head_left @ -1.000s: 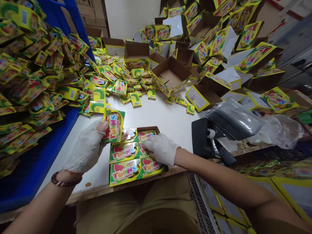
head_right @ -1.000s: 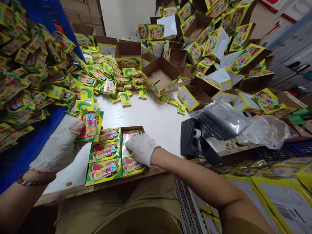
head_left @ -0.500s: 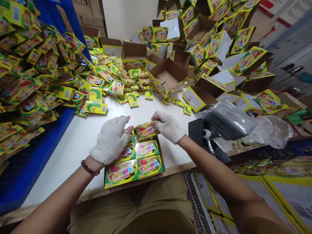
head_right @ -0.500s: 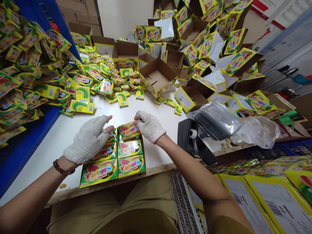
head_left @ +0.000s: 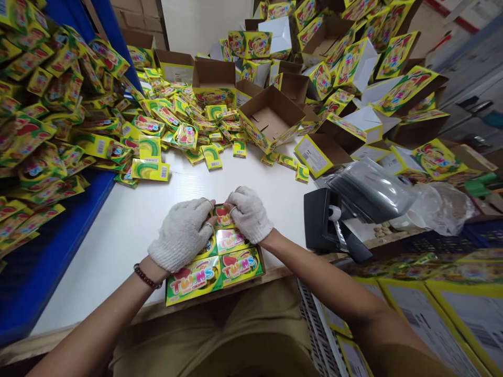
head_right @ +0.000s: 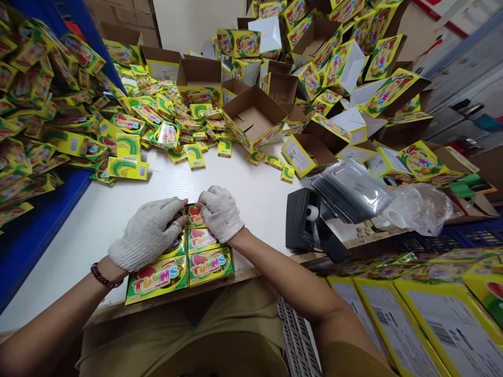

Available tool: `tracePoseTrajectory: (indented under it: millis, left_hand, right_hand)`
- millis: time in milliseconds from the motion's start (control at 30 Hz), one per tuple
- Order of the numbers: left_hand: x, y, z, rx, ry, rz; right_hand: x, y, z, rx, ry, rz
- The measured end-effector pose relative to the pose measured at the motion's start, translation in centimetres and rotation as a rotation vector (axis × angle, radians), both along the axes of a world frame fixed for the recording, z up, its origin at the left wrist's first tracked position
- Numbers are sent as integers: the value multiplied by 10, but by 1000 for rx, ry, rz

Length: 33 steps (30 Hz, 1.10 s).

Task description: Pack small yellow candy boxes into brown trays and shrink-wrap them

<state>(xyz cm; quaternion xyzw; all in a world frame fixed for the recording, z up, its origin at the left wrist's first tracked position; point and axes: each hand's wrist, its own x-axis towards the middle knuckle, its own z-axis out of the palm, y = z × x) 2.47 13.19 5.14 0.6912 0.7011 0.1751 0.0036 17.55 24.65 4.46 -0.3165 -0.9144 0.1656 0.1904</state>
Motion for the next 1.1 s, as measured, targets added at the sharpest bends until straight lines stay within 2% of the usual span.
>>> tracePoseTrajectory:
  millis: [133, 233, 333, 400, 500, 600, 700, 867, 967, 1033, 1100]
  left_hand:
    - [0, -3, -2, 16, -54, 0]
    - [-9, -10, -5, 160, -215, 56]
    - [-35, -12, -6, 265, -295, 180]
    - [-59, -7, -6, 217, -230, 218]
    - [-97, 11, -7, 56, -7, 237]
    - [-125, 29, -9, -113, 224, 269]
    - [-141, 42, -12, -188, 294, 280]
    - [-152, 52, -15, -219, 264, 315]
    - [-151, 50, -19, -234, 218, 354]
    - [-143, 47, -20, -181, 60, 409]
    - [-130, 43, -16, -57, -278, 468]
  right_hand:
    - [-7, -7, -2, 73, -113, -46]
    - [3, 3, 2, 75, 7, 45]
    - [24, 14, 6, 128, 127, 97]
    - [37, 14, 6, 163, 63, 176]
    - [46, 5, 0, 223, -130, 270]
    - [46, -9, -3, 313, -282, 252]
    - [44, -23, 0, 402, -415, 223]
    - [38, -45, 0, 501, -566, 123]
    - [32, -52, 0, 524, -640, 121]
    - [27, -55, 1, 518, -683, 136]
    - [23, -58, 2, 511, -731, 154]
